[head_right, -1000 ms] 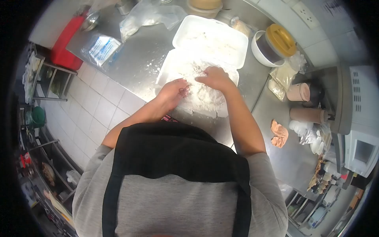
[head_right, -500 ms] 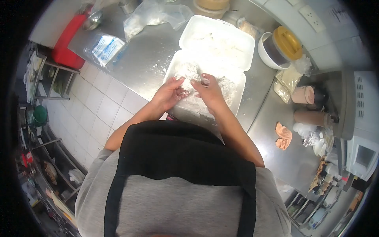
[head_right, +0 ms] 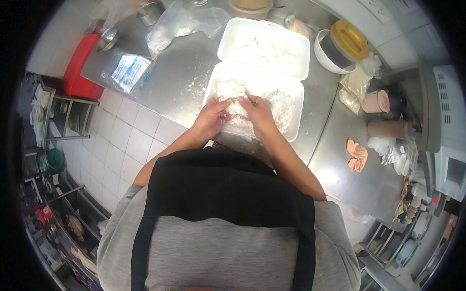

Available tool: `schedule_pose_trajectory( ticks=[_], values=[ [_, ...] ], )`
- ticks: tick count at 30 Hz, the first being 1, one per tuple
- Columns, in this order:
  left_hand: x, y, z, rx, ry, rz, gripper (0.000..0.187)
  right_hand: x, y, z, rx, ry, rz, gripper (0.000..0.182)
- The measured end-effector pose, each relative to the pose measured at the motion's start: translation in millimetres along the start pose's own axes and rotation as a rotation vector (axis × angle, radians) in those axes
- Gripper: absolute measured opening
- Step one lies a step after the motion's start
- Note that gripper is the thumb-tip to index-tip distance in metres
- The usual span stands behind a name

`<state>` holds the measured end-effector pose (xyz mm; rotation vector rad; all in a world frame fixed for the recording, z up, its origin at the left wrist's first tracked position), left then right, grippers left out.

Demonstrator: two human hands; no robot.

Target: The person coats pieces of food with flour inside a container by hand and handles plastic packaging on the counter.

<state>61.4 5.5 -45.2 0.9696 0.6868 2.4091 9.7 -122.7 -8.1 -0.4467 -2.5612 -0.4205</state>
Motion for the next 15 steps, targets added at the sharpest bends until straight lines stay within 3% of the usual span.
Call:
schedule_pose_trajectory(
  ticks=[3,6,9,12,15],
  values=[
    [-5.8,-1.8,-4.6,-0.005,-0.015,0.008,0.024,-0.6,0.9,6.2,0.117,-0.172,0.101,0.046],
    [-1.6,2.8,-1.0,-0.005,-0.015,-0.034,0.024,2.1,1.0,5.8,-0.104,-0.080,0.018,0.046],
    [6.8,12.5,7.5,-0.025,-0.027,-0.065,0.027,-0.3,-1.7,9.2,0.054,-0.156,0.144,0.045],
    [4.1,9.0,5.2,-0.028,-0.017,-0.034,0.031,1.3,1.0,10.1,-0.195,-0.073,0.010,0.045],
    [2.8,5.5,5.2,-0.001,-0.016,-0.090,0.033,2.3,2.5,7.6,-0.235,-0.052,0.019,0.044]
  ],
)
Point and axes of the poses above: each hand's wrist, its own x-axis away from the middle knuckle, its own y-axis out of the palm, z = x × y, the point moved 5 cm from there along -x, towards the middle knuckle
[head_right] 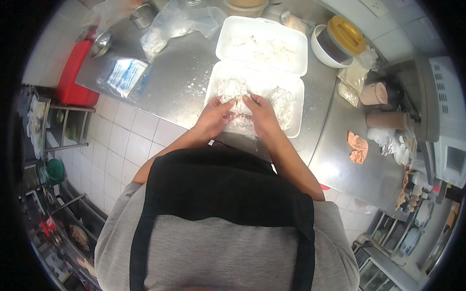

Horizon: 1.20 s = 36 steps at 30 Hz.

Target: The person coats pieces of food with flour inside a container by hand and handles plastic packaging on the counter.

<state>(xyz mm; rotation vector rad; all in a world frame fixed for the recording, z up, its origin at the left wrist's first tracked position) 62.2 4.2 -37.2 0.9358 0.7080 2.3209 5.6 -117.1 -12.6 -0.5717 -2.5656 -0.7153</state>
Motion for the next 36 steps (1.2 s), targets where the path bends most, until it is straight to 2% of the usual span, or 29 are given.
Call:
schedule_pose_trajectory(
  ticks=[3,8,11,12,15,18,20,23,26,30,33,36],
  values=[
    [2.0,2.7,2.6,0.026,-0.007,-0.004,0.033,6.2,5.7,-2.6,0.111,-0.053,0.046,0.045],
    [-0.4,-1.6,1.0,0.052,-0.031,0.012,0.039,1.9,1.2,1.8,0.000,-0.010,0.005,0.046],
    [-2.1,-1.7,-1.7,-0.165,0.123,0.010,0.046,4.7,2.8,3.9,0.088,-0.062,0.042,0.048],
    [-3.5,-3.5,-3.5,-0.146,0.119,0.009,0.047,6.0,2.3,4.7,0.145,-0.087,0.066,0.049],
    [-4.5,-5.2,-4.1,-0.078,0.096,0.003,0.050,5.4,0.1,2.8,-0.003,-0.027,0.001,0.049],
    [1.7,1.7,3.7,0.005,0.050,0.004,0.049,10.4,4.5,-3.8,0.150,-0.055,0.068,0.048],
    [3.8,6.4,6.9,0.047,0.014,0.019,0.053,5.4,-0.1,3.7,0.134,-0.081,0.026,0.045],
    [1.7,0.9,1.6,-0.017,0.016,0.052,0.039,1.1,-4.5,8.0,0.096,-0.057,0.057,0.041],
    [3.5,-0.4,1.9,0.019,-0.005,0.097,0.036,-0.9,-2.8,7.8,0.191,-0.004,0.069,0.042],
    [9.6,-0.2,3.0,-0.019,0.014,0.111,0.035,1.1,-0.1,3.6,0.169,0.068,0.065,0.045],
    [12.2,1.9,4.3,-0.047,0.068,0.116,0.037,-2.6,0.0,3.9,0.331,0.025,0.179,0.048],
    [11.2,1.4,5.7,-0.075,0.093,0.114,0.040,-2.7,2.6,3.0,0.158,0.013,0.092,0.050]
  ],
)
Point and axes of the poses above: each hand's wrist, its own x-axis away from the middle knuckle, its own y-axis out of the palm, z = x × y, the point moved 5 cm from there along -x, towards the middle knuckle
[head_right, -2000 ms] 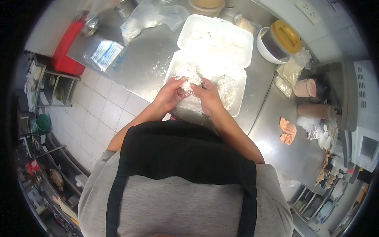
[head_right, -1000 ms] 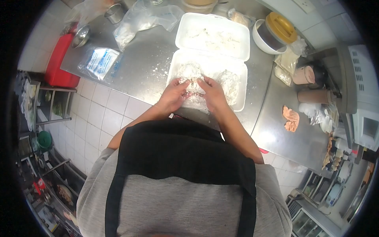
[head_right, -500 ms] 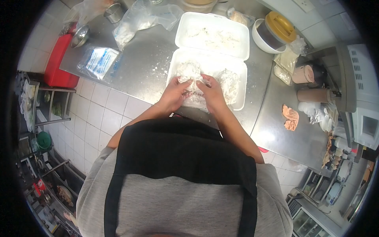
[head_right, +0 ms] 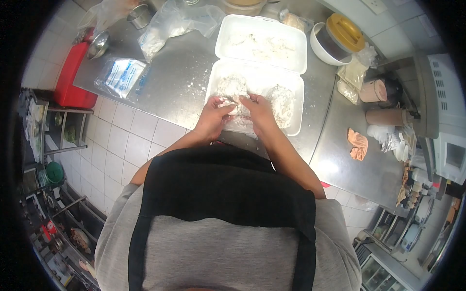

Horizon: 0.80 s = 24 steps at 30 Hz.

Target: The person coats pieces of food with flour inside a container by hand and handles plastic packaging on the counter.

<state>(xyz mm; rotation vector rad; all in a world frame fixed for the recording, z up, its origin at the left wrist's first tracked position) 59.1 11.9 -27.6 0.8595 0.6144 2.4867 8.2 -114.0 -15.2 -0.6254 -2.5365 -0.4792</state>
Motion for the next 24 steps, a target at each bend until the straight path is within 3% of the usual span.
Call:
schedule_pose_trajectory(
  ticks=[6,14,18,21,24],
  values=[
    [3.7,1.4,7.0,-0.132,0.122,-0.045,0.050,3.0,-1.8,-1.1,0.092,-0.012,0.016,0.051],
    [-10.3,-14.3,-7.6,-0.410,0.289,-0.082,0.054,6.6,1.3,2.9,-0.063,0.000,0.023,0.047],
    [-5.5,-7.6,-1.0,-0.250,0.228,-0.126,0.053,4.0,-1.6,3.9,-0.057,0.029,0.030,0.047],
    [-0.7,-3.5,2.7,-0.186,0.141,-0.110,0.051,12.0,3.2,-5.4,0.134,-0.019,0.001,0.045],
    [-5.1,-7.1,1.9,-0.151,0.054,-0.113,0.049,-0.7,-8.0,5.3,-0.082,0.057,0.025,0.050]
  ],
)
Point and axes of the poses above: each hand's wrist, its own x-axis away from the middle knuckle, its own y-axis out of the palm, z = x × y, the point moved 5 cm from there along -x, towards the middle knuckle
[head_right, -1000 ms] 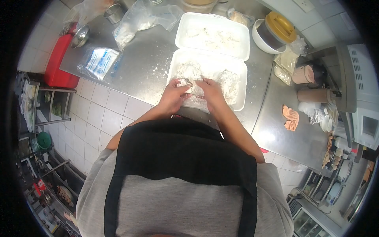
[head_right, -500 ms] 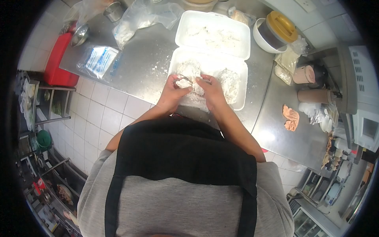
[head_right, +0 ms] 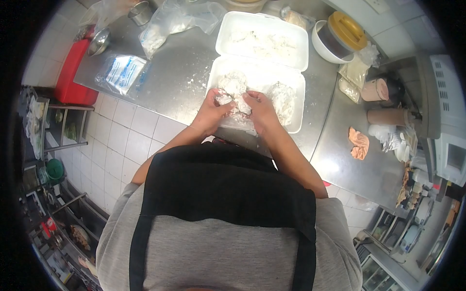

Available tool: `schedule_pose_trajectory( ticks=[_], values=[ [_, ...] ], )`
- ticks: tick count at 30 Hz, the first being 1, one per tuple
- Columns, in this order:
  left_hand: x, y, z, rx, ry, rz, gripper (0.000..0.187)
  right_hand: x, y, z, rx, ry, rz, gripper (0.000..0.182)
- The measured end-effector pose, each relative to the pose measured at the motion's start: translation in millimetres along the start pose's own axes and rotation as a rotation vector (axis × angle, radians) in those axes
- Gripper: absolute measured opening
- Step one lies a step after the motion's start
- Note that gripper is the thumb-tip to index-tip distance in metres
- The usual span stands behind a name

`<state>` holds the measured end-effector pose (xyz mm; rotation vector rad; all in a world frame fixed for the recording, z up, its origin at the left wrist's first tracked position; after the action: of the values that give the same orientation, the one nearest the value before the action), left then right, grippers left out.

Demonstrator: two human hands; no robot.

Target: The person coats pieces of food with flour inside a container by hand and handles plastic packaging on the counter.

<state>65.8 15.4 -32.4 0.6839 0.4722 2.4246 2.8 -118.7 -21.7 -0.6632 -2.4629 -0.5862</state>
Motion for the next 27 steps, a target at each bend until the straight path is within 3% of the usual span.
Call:
schedule_pose_trajectory(
  ticks=[8,11,17,20,27],
  values=[
    [-3.2,0.3,2.7,0.118,-0.120,-0.010,0.046,14.1,8.2,-9.3,0.040,-0.065,-0.128,0.051],
    [-3.1,0.3,0.4,-0.133,0.060,0.027,0.049,9.3,4.7,-5.6,0.020,-0.059,-0.122,0.048],
    [-8.4,-2.7,-2.4,-0.191,0.143,-0.043,0.053,11.8,7.9,-8.2,0.160,-0.094,-0.084,0.044],
    [-6.8,-6.2,4.6,-0.637,0.263,0.062,0.059,7.9,4.3,-4.8,0.179,-0.103,-0.082,0.043],
    [5.7,9.5,32.1,-0.932,0.226,-0.036,0.053,7.0,5.9,-3.5,0.031,-0.061,-0.084,0.041]
  ],
)
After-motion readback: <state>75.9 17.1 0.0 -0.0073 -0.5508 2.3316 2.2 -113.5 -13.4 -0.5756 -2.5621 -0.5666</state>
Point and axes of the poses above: each hand's wrist, its own x-axis away from the middle knuckle, its own y-axis out of the palm, z = x × y, the point moved 5 cm from there along -x, towards the middle knuckle
